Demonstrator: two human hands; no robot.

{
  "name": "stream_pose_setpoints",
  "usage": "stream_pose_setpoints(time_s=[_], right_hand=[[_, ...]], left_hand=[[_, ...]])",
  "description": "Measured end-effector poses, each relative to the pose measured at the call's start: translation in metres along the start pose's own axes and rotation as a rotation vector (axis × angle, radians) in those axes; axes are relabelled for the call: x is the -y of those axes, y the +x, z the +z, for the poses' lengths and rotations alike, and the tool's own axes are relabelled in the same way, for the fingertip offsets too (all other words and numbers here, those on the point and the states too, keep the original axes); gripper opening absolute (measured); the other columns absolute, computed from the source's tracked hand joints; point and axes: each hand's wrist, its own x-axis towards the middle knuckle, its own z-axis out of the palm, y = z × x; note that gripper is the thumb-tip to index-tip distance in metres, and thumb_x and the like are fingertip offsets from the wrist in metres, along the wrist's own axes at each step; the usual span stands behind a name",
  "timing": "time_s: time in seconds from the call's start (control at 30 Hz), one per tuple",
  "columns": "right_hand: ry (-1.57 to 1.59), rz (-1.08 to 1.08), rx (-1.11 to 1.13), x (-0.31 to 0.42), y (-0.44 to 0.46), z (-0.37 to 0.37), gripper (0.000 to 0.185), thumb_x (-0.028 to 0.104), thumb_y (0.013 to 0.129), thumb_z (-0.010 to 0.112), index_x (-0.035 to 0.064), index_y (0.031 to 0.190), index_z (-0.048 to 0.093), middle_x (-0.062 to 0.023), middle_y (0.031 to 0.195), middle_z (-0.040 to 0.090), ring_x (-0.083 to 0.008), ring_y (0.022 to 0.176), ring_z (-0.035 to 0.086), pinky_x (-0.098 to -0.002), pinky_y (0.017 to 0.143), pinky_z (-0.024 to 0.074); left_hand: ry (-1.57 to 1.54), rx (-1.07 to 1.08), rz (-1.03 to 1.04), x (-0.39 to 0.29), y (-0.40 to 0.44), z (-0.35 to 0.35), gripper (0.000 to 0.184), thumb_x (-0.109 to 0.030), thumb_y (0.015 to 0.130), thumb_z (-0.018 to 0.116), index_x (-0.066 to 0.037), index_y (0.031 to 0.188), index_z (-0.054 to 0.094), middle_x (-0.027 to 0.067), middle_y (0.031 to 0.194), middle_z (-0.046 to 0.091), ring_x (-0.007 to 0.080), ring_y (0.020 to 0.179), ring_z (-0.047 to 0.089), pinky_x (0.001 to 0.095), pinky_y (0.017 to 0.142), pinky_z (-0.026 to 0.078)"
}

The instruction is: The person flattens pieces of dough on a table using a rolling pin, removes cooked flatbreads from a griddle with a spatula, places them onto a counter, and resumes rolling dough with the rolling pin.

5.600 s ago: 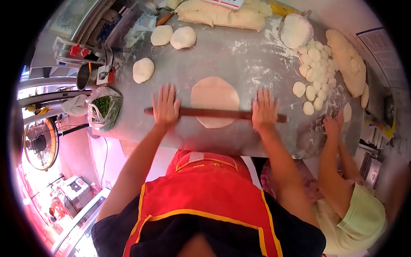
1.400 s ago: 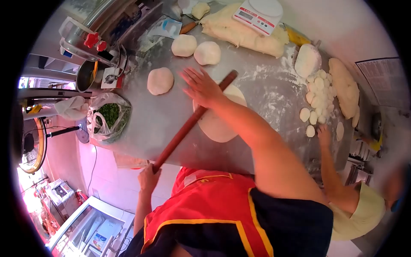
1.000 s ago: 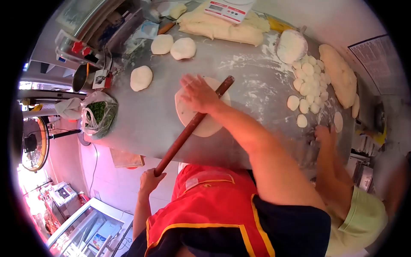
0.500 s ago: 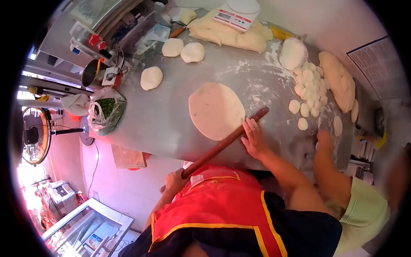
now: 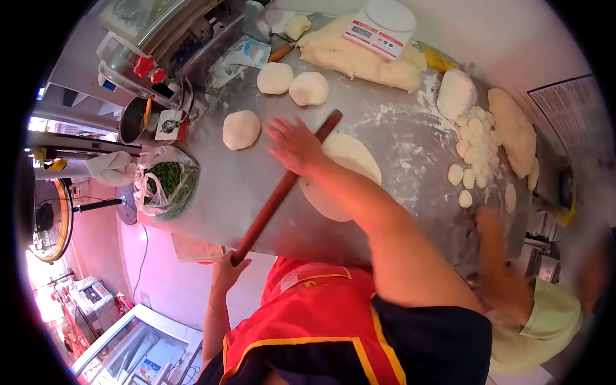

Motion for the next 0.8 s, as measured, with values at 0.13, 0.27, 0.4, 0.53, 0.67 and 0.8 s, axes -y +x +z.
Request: stream_pose_setpoints(time_s=[0.13,0.27,0.4,0.53,0.67,0.8], right_hand=[[0.156,0.103,0.097,-0.008,-0.140,-0.084,0.046,0.017,0.080,0.063,0.0034,0.124,0.055,-0.0144,0.136,0.050,-0.0373,0.132,0.041,-0.0555,0.108,0.0311],[-0.080,-0.197,0.037,-0.021,-0.138,-0.091,0.035,0.014,0.079,0.065,0.0022,0.111,0.055,-0.0155,0.119,0.054,-0.0377,0.115,0.049,-0.0560,0.105,0.0336],[0.101,0.004,-0.043,-0.025,-0.098,-0.056,0.041,0.027,0.090,0.060,0.0048,0.124,0.053,-0.0128,0.133,0.050,-0.0304,0.129,0.043,-0.0545,0.110,0.0292],[-0.022,0.147,0.154,-0.029,-0.202,-0.095,0.051,0.033,0.092,0.056,0.0058,0.135,0.048,-0.0139,0.144,0.043,-0.0310,0.136,0.039,-0.0551,0.113,0.0238],[0.073,0.246,0.039,-0.024,-0.285,-0.139,0.056,0.014,0.082,0.068,0.0076,0.134,0.049,-0.0115,0.140,0.047,-0.0318,0.132,0.042,-0.0567,0.113,0.0238],[-0.093,0.310,0.025,-0.026,-0.307,-0.165,0.055,0.008,0.077,0.072,0.0117,0.128,0.053,-0.0073,0.129,0.052,-0.0290,0.125,0.047,-0.0578,0.112,0.0252]], left_hand=[[-0.101,0.225,0.172,0.022,-0.012,0.065,0.042,-0.037,0.077,0.079,0.001,0.088,0.065,0.0174,0.071,0.063,0.0268,0.062,0.060,0.0405,0.060,0.046],[-0.067,0.227,0.113,0.002,-0.030,0.074,0.040,-0.035,0.078,0.079,0.001,0.089,0.066,0.0133,0.067,0.062,0.0198,0.060,0.059,0.0379,0.058,0.047],[-0.042,0.218,0.004,-0.015,-0.036,0.078,0.040,-0.034,0.078,0.079,0.002,0.091,0.068,0.0104,0.063,0.062,0.0161,0.055,0.060,0.0348,0.054,0.047],[-0.004,0.264,0.006,-0.049,-0.051,0.110,0.045,-0.043,0.076,0.075,-0.003,0.094,0.069,0.0193,0.083,0.069,0.0379,0.080,0.066,0.0446,0.070,0.050],[0.154,0.112,0.168,-0.065,-0.057,0.143,0.037,-0.039,0.078,0.070,-0.007,0.098,0.066,0.0171,0.086,0.069,0.0396,0.080,0.066,0.0497,0.072,0.050],[0.419,-0.137,0.405,-0.089,-0.028,0.105,0.021,-0.027,0.080,0.068,-0.012,0.093,0.062,0.0142,0.086,0.069,0.0398,0.074,0.065,0.0524,0.068,0.051]])
